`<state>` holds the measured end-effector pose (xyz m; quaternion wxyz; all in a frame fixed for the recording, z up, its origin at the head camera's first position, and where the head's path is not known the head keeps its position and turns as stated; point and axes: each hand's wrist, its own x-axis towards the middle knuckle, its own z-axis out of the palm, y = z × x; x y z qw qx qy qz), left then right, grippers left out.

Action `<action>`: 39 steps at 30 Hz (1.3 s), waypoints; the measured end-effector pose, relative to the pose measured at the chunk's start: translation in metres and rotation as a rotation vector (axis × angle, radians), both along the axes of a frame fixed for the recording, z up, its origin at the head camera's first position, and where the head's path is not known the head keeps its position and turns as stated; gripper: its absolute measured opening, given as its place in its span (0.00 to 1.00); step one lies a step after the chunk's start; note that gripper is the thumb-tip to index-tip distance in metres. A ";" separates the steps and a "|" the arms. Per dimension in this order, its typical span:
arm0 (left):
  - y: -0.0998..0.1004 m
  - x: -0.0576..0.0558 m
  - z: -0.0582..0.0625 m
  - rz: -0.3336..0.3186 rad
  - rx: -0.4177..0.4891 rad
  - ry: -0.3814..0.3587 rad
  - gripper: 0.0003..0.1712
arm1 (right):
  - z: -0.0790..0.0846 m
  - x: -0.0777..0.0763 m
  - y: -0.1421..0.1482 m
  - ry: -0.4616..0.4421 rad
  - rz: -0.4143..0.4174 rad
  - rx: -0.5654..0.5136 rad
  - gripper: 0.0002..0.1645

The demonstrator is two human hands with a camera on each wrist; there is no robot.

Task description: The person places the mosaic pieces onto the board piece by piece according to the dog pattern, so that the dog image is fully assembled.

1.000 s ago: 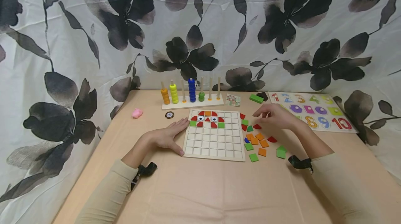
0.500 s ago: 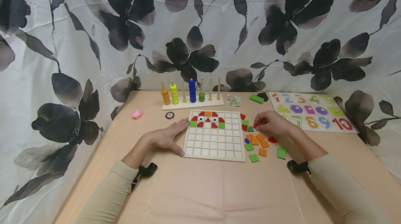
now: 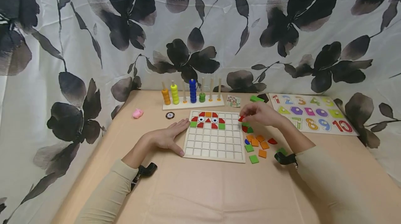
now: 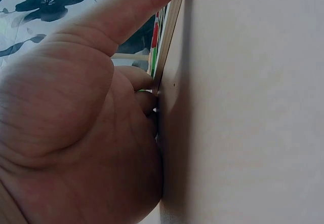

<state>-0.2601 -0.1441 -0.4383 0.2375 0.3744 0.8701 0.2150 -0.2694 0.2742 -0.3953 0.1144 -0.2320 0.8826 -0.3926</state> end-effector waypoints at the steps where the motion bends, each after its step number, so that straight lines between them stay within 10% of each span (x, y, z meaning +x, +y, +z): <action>1: 0.000 0.000 0.000 0.001 -0.002 0.002 0.71 | 0.005 -0.003 -0.016 0.013 0.029 -0.012 0.08; 13: 0.000 -0.004 0.002 0.000 0.000 -0.009 0.72 | -0.003 -0.034 -0.163 -0.066 0.372 0.000 0.07; 39: -0.001 -0.001 0.003 0.014 0.001 -0.035 0.70 | -0.026 -0.037 -0.185 -0.021 0.282 0.021 0.05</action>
